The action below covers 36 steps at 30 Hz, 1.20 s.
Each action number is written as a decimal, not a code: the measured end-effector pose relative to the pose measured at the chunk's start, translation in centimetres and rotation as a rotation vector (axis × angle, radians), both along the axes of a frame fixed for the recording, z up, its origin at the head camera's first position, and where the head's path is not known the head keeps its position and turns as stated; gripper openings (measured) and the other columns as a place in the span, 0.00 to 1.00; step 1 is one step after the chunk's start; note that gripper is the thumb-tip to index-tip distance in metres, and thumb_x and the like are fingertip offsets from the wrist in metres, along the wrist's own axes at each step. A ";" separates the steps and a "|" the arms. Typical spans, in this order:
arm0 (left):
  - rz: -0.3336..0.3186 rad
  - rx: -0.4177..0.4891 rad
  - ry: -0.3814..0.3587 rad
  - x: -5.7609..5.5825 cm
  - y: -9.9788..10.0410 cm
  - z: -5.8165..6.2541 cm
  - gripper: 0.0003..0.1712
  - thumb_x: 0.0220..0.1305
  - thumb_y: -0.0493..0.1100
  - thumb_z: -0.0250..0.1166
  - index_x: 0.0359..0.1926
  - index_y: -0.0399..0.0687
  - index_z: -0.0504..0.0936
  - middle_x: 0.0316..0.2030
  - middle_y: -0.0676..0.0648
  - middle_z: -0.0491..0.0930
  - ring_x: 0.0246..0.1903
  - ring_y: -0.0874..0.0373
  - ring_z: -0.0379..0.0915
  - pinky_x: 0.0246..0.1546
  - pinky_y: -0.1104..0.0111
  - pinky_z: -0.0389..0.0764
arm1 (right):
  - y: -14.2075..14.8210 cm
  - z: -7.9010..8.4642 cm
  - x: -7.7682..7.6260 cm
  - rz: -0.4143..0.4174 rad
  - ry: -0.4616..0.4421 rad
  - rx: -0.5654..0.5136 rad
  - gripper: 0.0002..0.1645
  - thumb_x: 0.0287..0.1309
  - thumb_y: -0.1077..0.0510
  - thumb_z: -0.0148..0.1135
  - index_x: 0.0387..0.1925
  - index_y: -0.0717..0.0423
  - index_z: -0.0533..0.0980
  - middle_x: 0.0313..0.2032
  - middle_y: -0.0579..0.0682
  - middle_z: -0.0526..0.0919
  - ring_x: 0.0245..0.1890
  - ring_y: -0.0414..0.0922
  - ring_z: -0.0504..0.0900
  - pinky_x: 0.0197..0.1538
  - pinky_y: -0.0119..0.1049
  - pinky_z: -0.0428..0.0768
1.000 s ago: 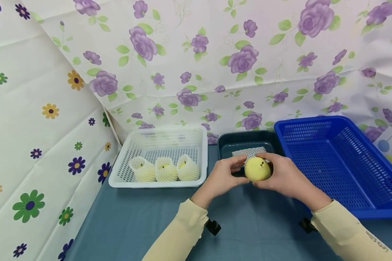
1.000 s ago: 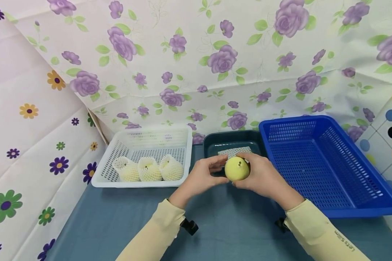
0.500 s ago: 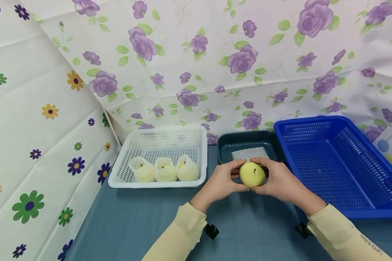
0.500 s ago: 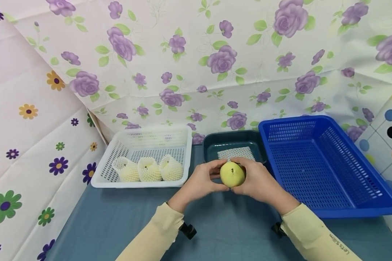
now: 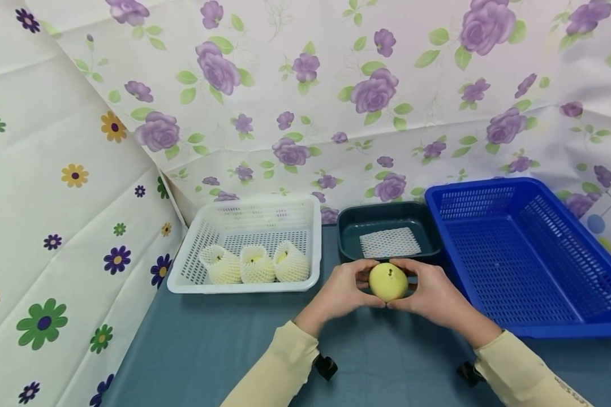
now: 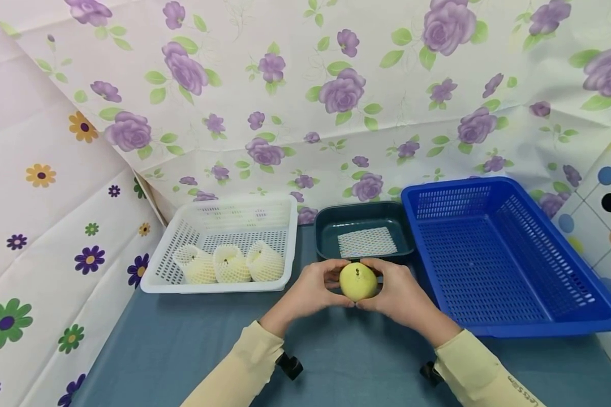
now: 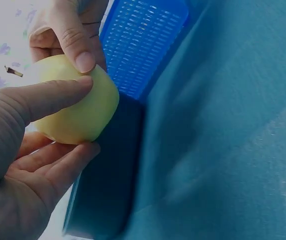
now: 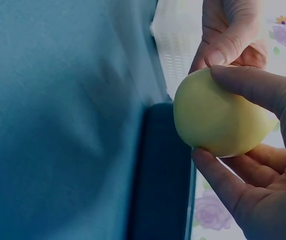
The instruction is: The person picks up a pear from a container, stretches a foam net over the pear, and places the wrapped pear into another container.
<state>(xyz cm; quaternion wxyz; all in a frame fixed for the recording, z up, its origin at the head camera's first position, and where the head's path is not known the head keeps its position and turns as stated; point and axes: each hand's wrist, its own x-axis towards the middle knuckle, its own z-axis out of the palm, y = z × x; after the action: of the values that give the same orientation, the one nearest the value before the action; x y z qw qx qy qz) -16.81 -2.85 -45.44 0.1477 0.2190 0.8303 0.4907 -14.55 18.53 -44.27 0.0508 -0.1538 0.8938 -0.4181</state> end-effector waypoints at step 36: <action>0.058 -0.087 -0.076 -0.4 0.3 -3.5 0.41 0.39 0.45 0.79 0.58 0.56 0.73 0.50 0.55 0.78 0.43 0.68 0.78 0.39 0.78 0.79 | -0.8 -4.1 -1.0 0.005 -0.075 0.076 0.51 0.33 0.47 0.79 0.61 0.57 0.68 0.56 0.54 0.76 0.51 0.49 0.79 0.47 0.46 0.80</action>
<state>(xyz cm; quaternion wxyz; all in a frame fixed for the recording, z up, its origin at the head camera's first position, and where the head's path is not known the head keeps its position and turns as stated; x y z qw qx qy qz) -17.24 -2.51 -48.94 0.1741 0.1696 0.8507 0.4661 -15.60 17.77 -48.36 0.0909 -0.1384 0.9061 -0.3893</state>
